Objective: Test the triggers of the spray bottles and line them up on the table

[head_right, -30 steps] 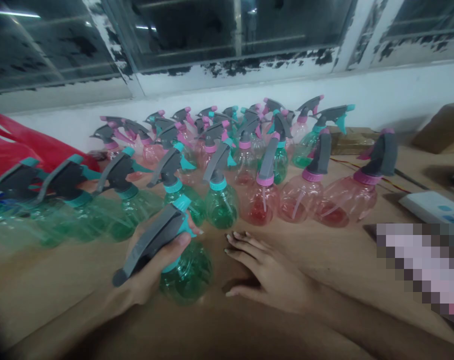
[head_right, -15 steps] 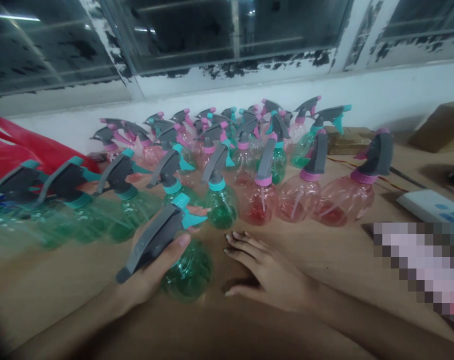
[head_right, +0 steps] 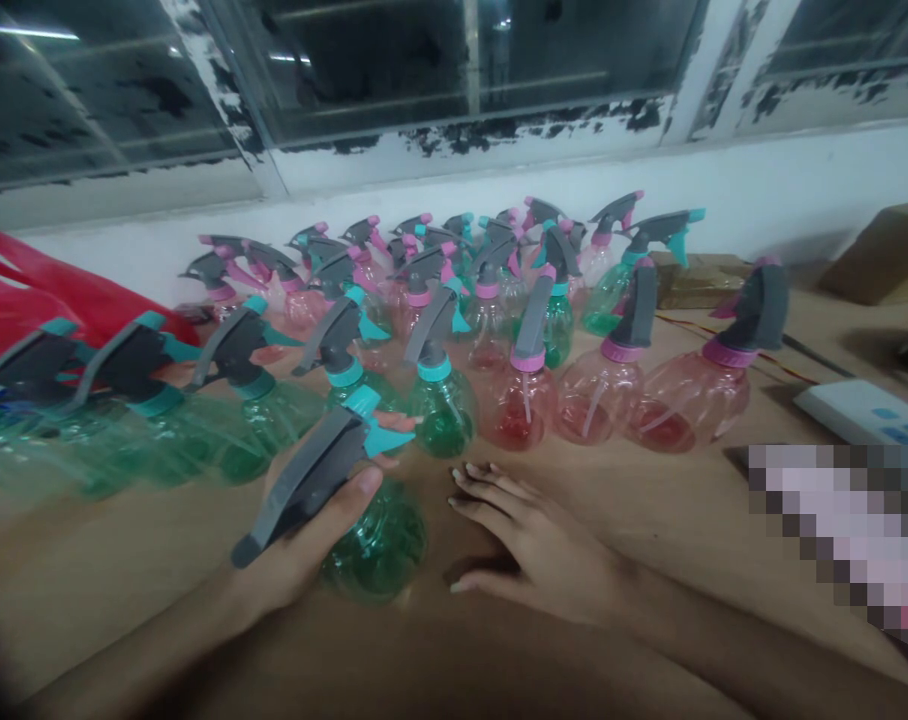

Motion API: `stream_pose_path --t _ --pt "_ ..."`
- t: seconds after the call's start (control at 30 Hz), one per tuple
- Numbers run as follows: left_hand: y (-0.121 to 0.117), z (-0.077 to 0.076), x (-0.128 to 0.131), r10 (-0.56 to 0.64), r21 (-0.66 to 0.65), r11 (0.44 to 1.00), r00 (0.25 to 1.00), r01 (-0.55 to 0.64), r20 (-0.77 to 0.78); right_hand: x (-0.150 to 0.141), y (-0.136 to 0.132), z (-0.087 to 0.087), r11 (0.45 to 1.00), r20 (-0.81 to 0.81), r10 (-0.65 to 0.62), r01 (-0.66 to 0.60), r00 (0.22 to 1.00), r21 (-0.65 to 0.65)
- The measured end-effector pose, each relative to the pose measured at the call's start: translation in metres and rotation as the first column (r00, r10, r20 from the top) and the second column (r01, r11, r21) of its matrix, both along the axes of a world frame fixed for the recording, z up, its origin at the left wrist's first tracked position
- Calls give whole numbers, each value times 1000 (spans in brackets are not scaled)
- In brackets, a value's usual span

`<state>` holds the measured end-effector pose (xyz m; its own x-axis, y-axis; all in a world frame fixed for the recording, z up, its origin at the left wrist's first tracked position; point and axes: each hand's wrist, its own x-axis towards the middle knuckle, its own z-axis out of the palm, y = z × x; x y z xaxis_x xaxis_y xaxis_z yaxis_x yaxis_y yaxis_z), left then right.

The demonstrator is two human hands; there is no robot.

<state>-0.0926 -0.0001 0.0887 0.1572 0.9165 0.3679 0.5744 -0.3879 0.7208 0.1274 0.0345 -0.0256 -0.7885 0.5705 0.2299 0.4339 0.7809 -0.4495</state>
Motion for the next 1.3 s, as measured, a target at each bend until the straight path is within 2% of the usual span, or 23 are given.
stream_pose_path --t 0.4,0.6,0.8,1.07,1.3 --pt "1 -5 -2 -37 39 999 999 38 -16 0 0 -1 1000 43 -1 0 999 24" --pt "2 -4 1 1 46 999 1000 0 -18 0 0 0 1000 41 4 -5 999 9" --pt "-2 2 5 60 -35 997 996 -63 -64 0 0 0 1000 42 -5 5 999 1" --pt "-3 -2 4 103 -22 994 992 -105 -69 0 2 -3 1000 7 2 -2 1000 8" --pt "0 -4 4 88 14 996 995 -88 -42 -2 0 3 1000 23 -7 7 1000 3"
